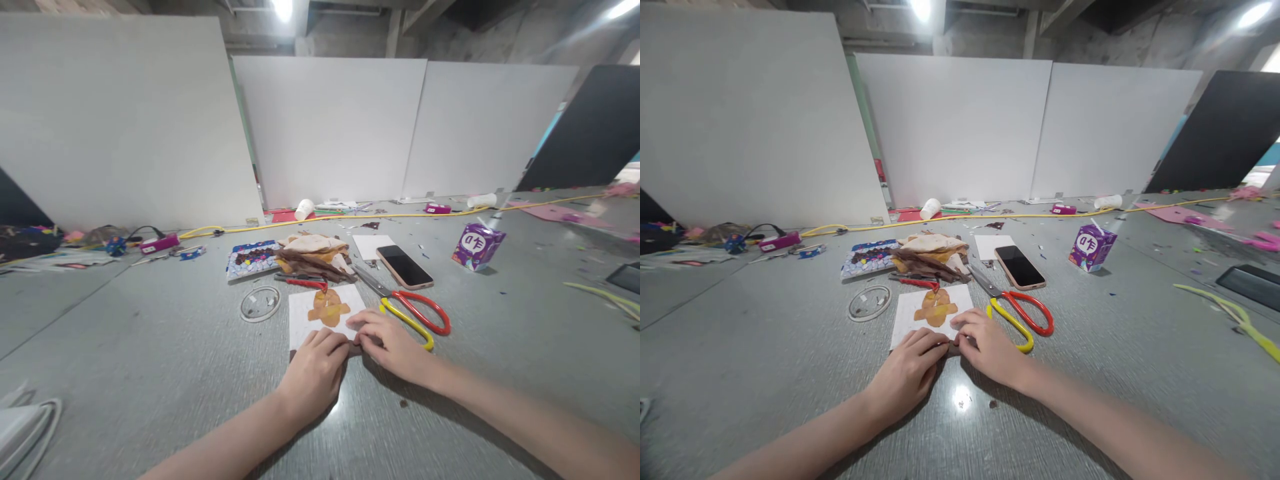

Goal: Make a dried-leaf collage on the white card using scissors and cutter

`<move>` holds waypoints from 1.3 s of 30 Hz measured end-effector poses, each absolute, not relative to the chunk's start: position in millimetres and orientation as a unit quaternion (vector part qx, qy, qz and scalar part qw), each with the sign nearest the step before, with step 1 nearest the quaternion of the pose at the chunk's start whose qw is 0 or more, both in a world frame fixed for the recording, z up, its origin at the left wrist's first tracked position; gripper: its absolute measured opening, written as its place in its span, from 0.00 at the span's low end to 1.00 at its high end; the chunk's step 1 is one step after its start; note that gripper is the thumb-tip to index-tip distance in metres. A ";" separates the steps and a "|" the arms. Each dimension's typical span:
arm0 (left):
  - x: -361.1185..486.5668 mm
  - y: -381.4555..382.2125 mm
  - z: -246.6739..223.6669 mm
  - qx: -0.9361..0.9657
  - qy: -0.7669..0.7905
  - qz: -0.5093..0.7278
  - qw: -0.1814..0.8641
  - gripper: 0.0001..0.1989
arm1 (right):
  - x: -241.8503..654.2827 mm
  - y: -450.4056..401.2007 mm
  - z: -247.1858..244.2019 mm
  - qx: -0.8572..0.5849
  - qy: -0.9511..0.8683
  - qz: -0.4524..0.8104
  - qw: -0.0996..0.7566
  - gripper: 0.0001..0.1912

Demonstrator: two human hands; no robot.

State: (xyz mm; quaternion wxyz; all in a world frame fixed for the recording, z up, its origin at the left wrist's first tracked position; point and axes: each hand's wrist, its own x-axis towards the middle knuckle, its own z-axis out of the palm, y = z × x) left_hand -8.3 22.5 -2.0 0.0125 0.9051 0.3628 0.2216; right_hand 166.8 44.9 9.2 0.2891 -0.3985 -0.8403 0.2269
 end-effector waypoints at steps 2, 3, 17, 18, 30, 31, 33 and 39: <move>-8.5 22.3 -1.7 0.906 0.361 0.222 0.010 0.12 | 166.8 45.4 9.3 -0.400 -0.837 0.237 0.290 0.12; -8.5 22.2 -1.4 0.906 0.361 0.222 0.010 0.12 | 167.2 46.4 9.2 -0.408 -0.828 0.250 0.292 0.12; -8.3 21.9 -1.9 0.904 0.374 0.205 0.031 0.13 | 163.9 53.0 1.7 -0.451 -0.791 0.263 0.319 0.10; -8.2 21.8 -1.6 0.904 0.375 0.204 0.031 0.13 | 163.3 52.7 2.1 -0.450 -0.793 0.261 0.318 0.10; -8.8 21.2 -1.5 0.903 0.378 0.202 0.025 0.13 | 162.4 53.7 2.4 -0.451 -0.798 0.259 0.305 0.11; -9.1 21.1 -1.6 0.903 0.378 0.203 0.025 0.13 | 162.6 54.2 2.3 -0.452 -0.795 0.263 0.307 0.10; -9.4 21.1 -1.8 0.902 0.377 0.208 0.024 0.13 | 163.1 55.1 2.0 -0.455 -0.787 0.277 0.313 0.09; -8.4 21.1 -2.4 0.902 0.373 0.216 0.022 0.13 | 163.3 55.4 0.0 -0.453 -0.790 0.266 0.315 0.10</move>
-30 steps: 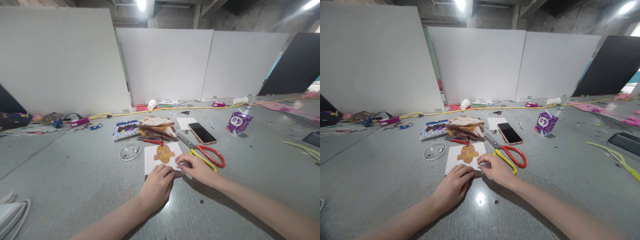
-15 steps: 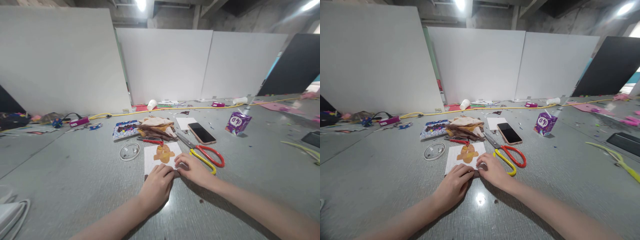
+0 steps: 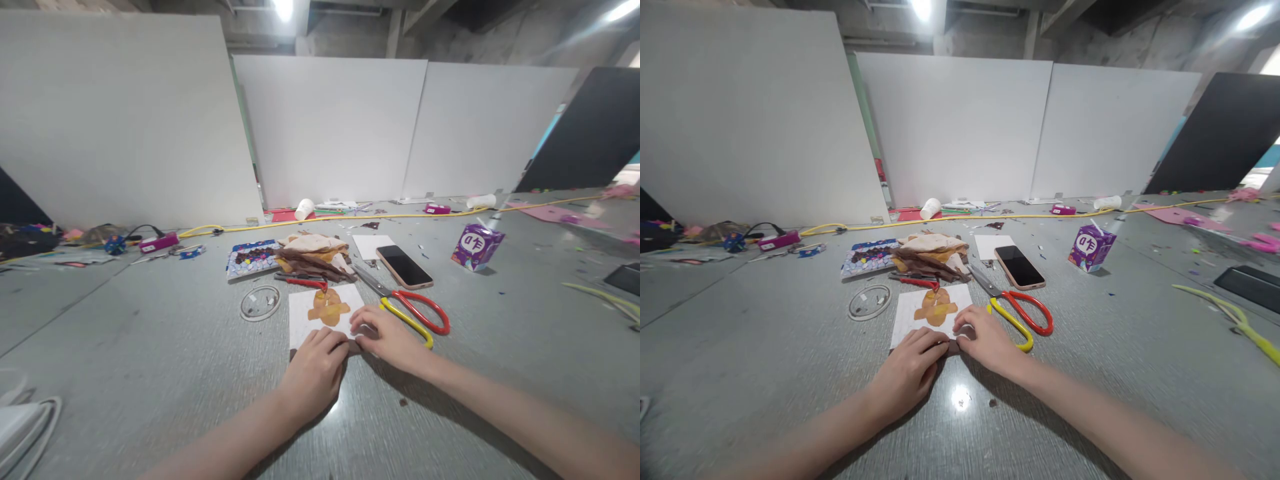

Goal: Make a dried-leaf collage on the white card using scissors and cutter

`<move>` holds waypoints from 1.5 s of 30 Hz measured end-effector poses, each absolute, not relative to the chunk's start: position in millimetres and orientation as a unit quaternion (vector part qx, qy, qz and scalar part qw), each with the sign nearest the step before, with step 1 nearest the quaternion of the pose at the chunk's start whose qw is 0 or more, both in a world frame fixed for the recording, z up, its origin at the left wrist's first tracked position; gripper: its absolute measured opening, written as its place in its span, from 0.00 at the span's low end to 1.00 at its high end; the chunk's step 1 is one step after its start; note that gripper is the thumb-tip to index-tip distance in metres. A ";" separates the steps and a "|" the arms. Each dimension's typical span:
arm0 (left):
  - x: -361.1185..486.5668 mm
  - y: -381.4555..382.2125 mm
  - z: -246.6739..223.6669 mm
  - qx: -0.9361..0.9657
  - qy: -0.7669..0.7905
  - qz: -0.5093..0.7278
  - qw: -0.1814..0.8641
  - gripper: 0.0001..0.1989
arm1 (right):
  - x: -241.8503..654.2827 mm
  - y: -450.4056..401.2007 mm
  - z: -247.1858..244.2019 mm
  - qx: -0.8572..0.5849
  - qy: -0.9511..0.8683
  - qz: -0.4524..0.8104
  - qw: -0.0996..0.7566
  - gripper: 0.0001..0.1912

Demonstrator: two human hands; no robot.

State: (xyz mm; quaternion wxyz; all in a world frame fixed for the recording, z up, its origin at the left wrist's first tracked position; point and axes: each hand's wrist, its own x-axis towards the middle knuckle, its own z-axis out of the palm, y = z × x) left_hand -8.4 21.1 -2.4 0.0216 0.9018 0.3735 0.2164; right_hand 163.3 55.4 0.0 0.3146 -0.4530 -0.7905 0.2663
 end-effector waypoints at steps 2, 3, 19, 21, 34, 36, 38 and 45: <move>-8.0 21.0 -2.2 0.902 0.374 0.214 0.022 0.12 | 162.9 54.9 -0.5 -0.451 -0.798 0.255 0.308 0.11; -7.9 21.0 -2.0 0.902 0.374 0.212 0.022 0.12 | 162.7 54.7 -0.5 -0.452 -0.800 0.252 0.304 0.11; -7.8 19.8 -1.0 0.905 0.375 0.199 0.017 0.12 | 162.8 52.6 7.8 -0.461 -0.815 0.252 0.247 0.11; -7.9 20.1 -1.1 0.906 0.375 0.197 0.018 0.12 | 163.4 52.8 8.4 -0.462 -0.815 0.253 0.242 0.11; -9.2 21.2 3.7 0.894 0.395 0.203 0.065 0.14 | 166.5 52.6 12.1 -0.442 -0.829 0.262 0.222 0.11; -11.1 24.1 6.4 0.893 0.393 0.207 0.073 0.13 | 166.9 52.1 13.5 -0.442 -0.829 0.263 0.221 0.11; -13.3 27.7 9.3 0.893 0.390 0.210 0.081 0.13 | 166.5 51.6 13.8 -0.446 -0.828 0.259 0.219 0.11; -17.5 35.1 14.8 0.895 0.379 0.208 0.110 0.10 | 165.7 51.8 8.9 -0.439 -0.842 0.226 0.218 0.11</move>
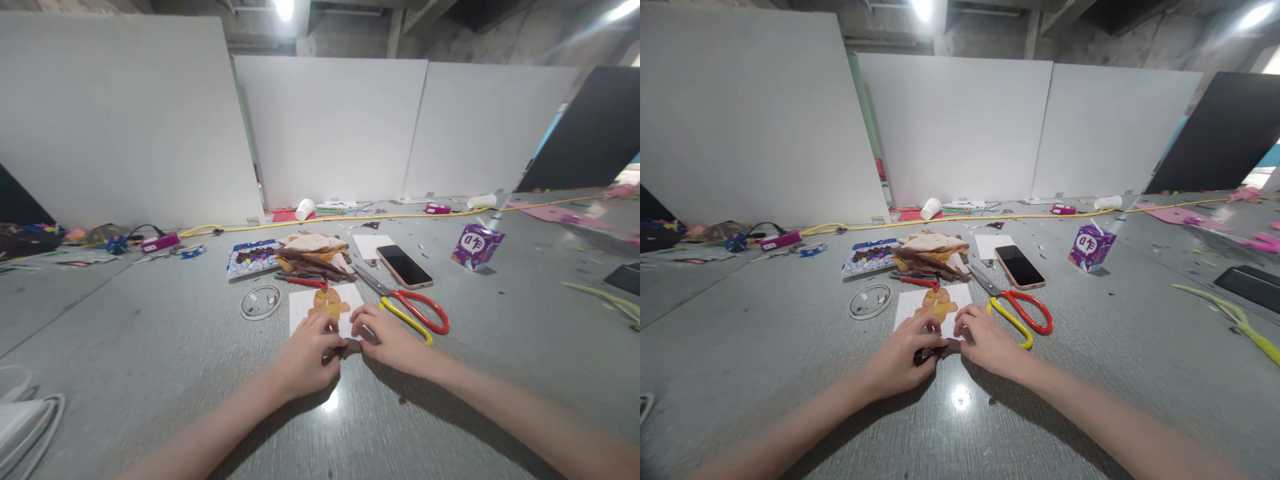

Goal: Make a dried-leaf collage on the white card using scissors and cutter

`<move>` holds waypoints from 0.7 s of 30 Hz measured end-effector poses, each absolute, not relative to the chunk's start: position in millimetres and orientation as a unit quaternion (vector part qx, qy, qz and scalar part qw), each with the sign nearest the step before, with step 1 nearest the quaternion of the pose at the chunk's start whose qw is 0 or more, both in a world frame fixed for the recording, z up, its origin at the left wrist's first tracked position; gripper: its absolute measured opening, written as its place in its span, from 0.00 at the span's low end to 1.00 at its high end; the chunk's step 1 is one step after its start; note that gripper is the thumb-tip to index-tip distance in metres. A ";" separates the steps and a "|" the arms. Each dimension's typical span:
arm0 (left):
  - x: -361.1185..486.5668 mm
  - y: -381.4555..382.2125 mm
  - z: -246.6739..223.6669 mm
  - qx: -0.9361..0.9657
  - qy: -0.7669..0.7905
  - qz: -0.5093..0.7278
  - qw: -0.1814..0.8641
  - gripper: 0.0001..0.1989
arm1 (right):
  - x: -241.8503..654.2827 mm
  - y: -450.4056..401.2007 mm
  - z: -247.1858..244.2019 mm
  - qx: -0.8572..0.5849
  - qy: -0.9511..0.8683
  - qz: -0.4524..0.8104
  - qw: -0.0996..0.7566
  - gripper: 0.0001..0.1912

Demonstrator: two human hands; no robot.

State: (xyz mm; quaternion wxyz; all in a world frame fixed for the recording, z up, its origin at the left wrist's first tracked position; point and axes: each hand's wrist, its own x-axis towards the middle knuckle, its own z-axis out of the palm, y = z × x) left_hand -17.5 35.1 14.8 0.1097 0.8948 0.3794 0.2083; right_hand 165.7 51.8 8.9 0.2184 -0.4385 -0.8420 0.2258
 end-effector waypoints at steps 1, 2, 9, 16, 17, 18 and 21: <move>-17.5 35.5 14.9 0.896 0.378 0.208 0.108 0.08 | 165.9 51.8 9.1 -0.438 -0.843 0.225 0.217 0.11; -17.5 35.8 14.9 0.897 0.375 0.209 0.106 0.07 | 166.3 51.8 9.8 -0.438 -0.843 0.226 0.215 0.11; -21.8 41.0 13.4 0.915 0.336 0.199 0.105 0.08 | 169.4 52.9 14.8 -0.425 -0.845 0.246 0.212 0.10; -26.7 46.4 10.5 0.900 0.340 0.216 0.164 0.15 | 167.2 47.7 12.3 -0.361 -0.890 0.135 0.243 0.07; -26.7 46.6 10.1 0.897 0.343 0.217 0.172 0.16 | 166.5 47.1 10.8 -0.335 -0.904 0.105 0.241 0.08; -26.6 46.6 9.9 0.895 0.346 0.218 0.179 0.16 | 165.7 46.9 8.9 -0.313 -0.916 0.075 0.241 0.07; -26.3 46.5 9.8 0.889 0.354 0.220 0.192 0.17 | 163.0 47.6 2.1 -0.262 -0.927 -0.017 0.269 0.01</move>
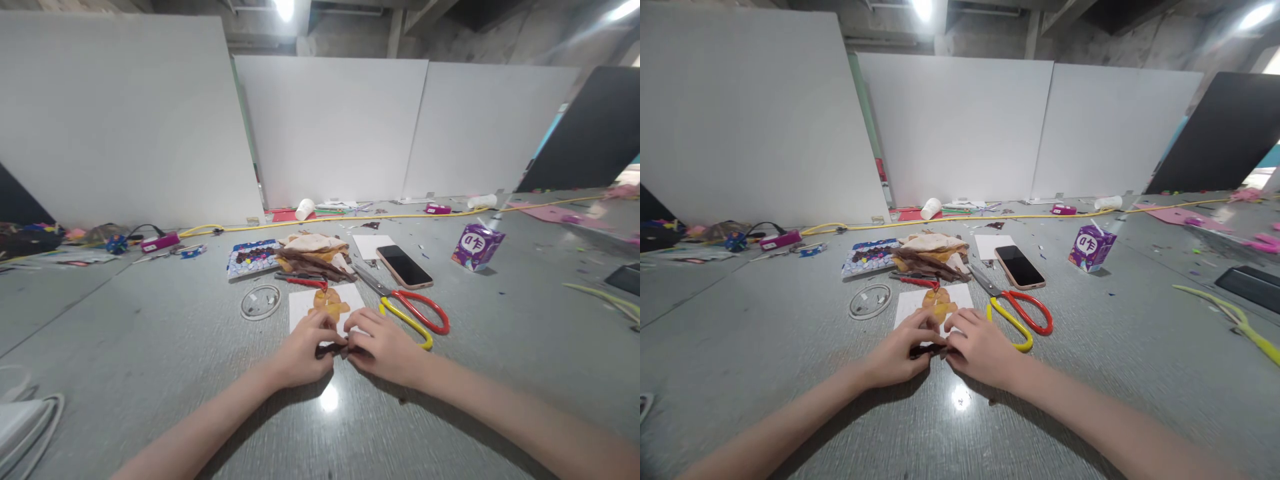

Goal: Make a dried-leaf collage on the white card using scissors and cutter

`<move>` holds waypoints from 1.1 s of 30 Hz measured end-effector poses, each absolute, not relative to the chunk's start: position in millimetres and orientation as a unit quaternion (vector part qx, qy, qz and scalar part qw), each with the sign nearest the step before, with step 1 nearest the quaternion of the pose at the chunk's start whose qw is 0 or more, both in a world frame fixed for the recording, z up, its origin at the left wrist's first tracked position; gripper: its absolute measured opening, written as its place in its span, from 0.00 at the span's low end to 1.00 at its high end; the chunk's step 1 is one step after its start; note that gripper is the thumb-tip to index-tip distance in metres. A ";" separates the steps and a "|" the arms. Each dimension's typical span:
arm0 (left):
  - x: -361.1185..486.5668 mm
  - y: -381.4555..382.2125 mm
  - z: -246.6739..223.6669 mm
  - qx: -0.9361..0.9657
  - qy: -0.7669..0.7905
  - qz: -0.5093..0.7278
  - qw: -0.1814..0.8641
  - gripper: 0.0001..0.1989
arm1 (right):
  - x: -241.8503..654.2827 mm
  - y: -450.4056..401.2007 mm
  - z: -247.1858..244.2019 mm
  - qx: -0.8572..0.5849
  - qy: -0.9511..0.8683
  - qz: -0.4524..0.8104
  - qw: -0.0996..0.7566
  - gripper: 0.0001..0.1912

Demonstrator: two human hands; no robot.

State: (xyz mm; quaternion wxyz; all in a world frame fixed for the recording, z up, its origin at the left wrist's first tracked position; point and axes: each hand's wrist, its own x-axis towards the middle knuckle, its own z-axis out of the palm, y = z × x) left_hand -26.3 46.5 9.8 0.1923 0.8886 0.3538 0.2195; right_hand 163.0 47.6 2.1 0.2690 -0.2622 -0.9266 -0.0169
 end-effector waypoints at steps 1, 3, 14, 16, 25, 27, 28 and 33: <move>-26.2 46.5 9.9 0.887 0.356 0.219 0.196 0.18 | 162.0 47.9 0.1 -0.248 -0.927 -0.043 0.278 0.03; -26.1 46.8 9.9 0.885 0.360 0.217 0.203 0.18 | 160.3 47.8 -2.7 -0.230 -0.927 -0.068 0.290 0.06; -25.2 50.6 7.9 0.871 0.379 0.219 0.225 0.13 | 158.7 49.7 -2.6 -0.409 -0.830 0.222 0.307 0.09; -24.9 51.5 6.9 0.868 0.384 0.222 0.224 0.10 | 158.2 50.7 -3.5 -0.418 -0.822 0.238 0.306 0.09; -19.0 52.3 5.9 0.853 0.408 0.251 0.207 0.05 | 157.0 45.6 -1.3 -0.406 -0.833 0.205 0.315 0.08; -17.2 52.1 6.0 0.848 0.417 0.254 0.207 0.05 | 156.5 44.2 0.1 -0.397 -0.838 0.198 0.318 0.05; -16.5 52.0 6.1 0.845 0.421 0.255 0.208 0.05 | 156.1 43.6 0.8 -0.393 -0.839 0.196 0.320 0.04; -15.0 51.2 7.6 0.838 0.424 0.258 0.225 0.05 | 154.2 42.8 1.8 -0.390 -0.837 0.194 0.331 0.04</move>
